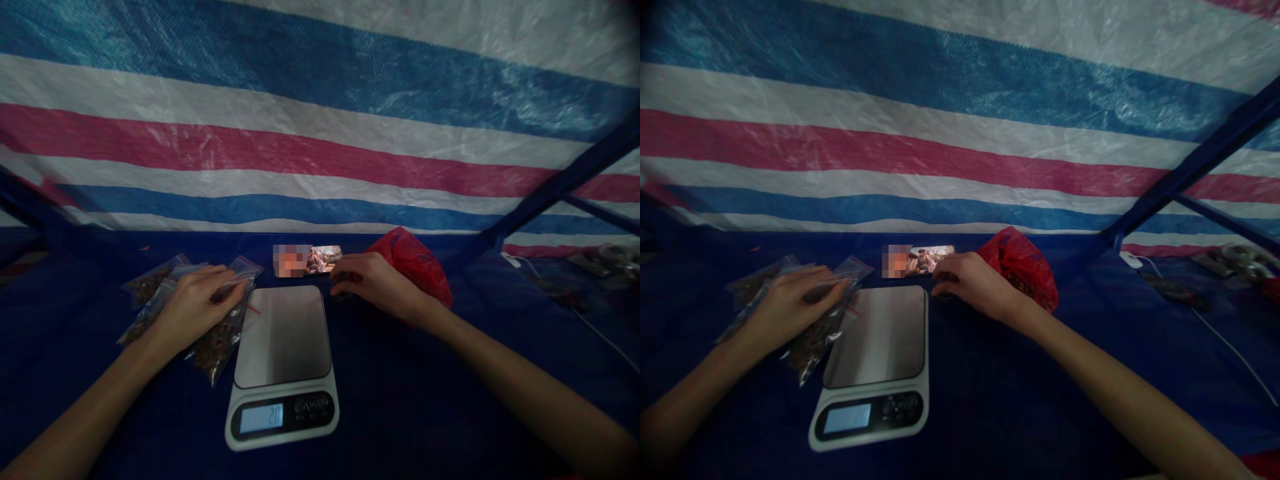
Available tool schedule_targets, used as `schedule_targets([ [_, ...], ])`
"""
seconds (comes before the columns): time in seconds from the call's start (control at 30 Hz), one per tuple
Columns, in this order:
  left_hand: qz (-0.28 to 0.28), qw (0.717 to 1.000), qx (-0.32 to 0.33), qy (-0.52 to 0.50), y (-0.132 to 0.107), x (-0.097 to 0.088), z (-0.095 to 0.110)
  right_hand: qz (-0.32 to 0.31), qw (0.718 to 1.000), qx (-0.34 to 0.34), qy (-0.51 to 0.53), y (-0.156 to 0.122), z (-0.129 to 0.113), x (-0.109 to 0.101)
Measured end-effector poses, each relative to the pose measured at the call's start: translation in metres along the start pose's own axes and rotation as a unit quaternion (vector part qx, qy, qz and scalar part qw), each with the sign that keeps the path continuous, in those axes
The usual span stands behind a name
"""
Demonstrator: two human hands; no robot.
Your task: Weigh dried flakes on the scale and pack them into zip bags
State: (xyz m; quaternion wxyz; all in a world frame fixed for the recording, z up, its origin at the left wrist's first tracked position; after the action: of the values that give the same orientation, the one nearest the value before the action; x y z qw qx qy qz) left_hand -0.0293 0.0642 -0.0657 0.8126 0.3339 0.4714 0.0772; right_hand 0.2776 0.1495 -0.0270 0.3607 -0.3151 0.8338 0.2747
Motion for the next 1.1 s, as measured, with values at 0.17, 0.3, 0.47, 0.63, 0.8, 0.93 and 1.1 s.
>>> schedule_targets([
  [0.17, 0.005, 1.000, 0.006, 0.003, 0.000, -0.001, 0.001, 0.079, 0.996, -0.007, 0.031, -0.004, -0.006, -0.013],
  [0.3, -0.002, 1.000, 0.009, 0.001, -0.001, -0.001, -0.001, 0.151, 0.989, -0.003, -0.008, -0.020, -0.004, -0.036],
  [0.47, 0.000, 1.000, 0.010, 0.009, -0.002, 0.001, -0.003, 0.127, 0.988, 0.058, -0.073, -0.059, 0.034, -0.064],
  [0.63, 0.009, 1.000, 0.006, 0.012, -0.003, 0.000, -0.001, -0.045, 0.990, 0.094, -0.095, -0.084, 0.065, -0.049],
  [0.8, 0.012, 1.000, 0.006, 0.011, -0.001, -0.004, 0.005, 0.038, 0.979, 0.082, -0.181, -0.082, 0.055, -0.030],
  [0.93, 0.014, 1.000, 0.003, 0.005, 0.000, -0.004, 0.009, 0.039, 0.984, 0.037, -0.171, -0.081, 0.052, -0.014],
  [1.1, 0.014, 1.000, 0.005, 0.000, 0.000, -0.003, 0.011, 0.082, 0.983, 0.031, -0.160, -0.082, 0.057, -0.012],
])
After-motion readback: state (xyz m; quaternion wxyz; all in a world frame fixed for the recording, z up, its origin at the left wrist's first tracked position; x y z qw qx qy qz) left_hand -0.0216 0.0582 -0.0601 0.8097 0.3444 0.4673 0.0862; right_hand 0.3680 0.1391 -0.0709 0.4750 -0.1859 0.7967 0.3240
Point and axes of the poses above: each hand's wrist, its own y-axis towards the middle knuckle, its own x-axis out of the palm, z = x × y, the point moved 3 cm from there along y, towards the middle knuckle, and after that the axes turned 5 degrees about z, right-handed, at the moved point
